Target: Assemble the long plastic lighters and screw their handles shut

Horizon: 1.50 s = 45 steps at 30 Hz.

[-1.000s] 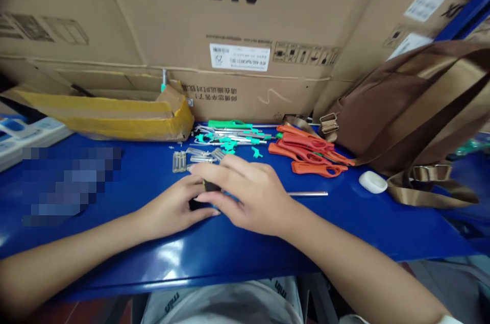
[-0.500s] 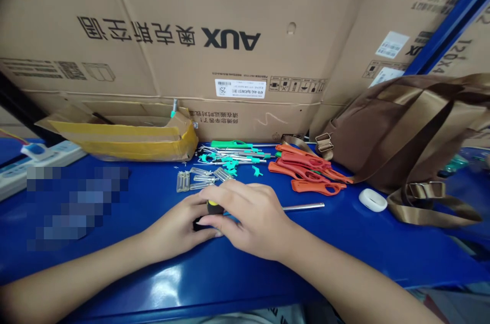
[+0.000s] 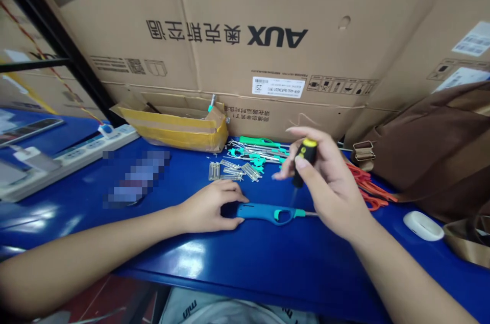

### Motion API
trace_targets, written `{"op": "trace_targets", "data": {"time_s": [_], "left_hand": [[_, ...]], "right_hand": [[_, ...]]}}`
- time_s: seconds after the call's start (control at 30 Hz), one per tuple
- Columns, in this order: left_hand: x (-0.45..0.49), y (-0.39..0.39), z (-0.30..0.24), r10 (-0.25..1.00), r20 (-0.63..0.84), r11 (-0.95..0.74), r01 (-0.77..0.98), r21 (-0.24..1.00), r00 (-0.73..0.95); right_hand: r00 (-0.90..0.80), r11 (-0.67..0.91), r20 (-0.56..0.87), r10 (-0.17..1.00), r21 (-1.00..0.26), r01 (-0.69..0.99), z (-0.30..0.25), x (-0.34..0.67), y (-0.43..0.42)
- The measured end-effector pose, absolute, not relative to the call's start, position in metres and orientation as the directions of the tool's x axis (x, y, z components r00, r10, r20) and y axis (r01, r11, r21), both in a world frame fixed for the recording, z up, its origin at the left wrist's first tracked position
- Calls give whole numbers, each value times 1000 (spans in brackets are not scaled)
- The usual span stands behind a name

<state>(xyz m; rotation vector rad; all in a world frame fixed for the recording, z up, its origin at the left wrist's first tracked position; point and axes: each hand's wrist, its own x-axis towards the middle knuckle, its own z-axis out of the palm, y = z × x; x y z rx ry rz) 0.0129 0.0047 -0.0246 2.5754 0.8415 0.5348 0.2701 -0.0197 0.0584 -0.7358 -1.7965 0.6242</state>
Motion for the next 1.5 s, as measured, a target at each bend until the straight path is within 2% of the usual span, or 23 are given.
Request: {"op": "trace_targets", "data": {"time_s": [0.07,0.17,0.27,0.37,0.47,0.53,0.7,0.83,0.9,1.0,1.07,1.33,1.5], "left_hand": [[10,8,-24,620,235,-755,488,439,748],[7,13,-24,610,237,-769,492,407,756],[5,16,-24,590,248,-791,488,369,768],[4,17,-24,562,269,-817,475,326,782],[3,17,-23,544,288,-834,468,293,788],[2,17,-21,543,301,-836,470,282,784],[1,16,-16,593,344,-804,517,293,728],[0,16,-15,674,369,-738,586,334,640],[0,15,-16,696,361,-718,603,348,621],[1,13,-19,693,332,-720,595,356,640],[3,11,-20,684,317,-728,582,363,658],[4,7,-21,660,308,-745,547,382,685],[4,5,-22,659,300,-745,544,385,690]], "right_hand": [[-426,602,438,791,-683,414,54,276,-19],[-560,626,281,780,-377,682,34,276,-23],[-624,629,80,777,-145,764,10,273,-27],[-658,653,112,745,77,753,-5,274,-26],[-698,670,185,692,197,716,-10,276,-23],[-713,680,212,668,215,701,-8,277,-20],[-701,685,217,679,155,712,16,276,-11],[-707,675,243,665,210,707,58,276,13],[-650,605,272,710,236,760,77,275,33],[-533,499,378,757,194,845,89,271,71],[-496,487,381,780,130,864,86,264,97],[-540,508,223,812,187,841,32,245,163],[-534,511,148,833,164,844,10,247,178]]}}
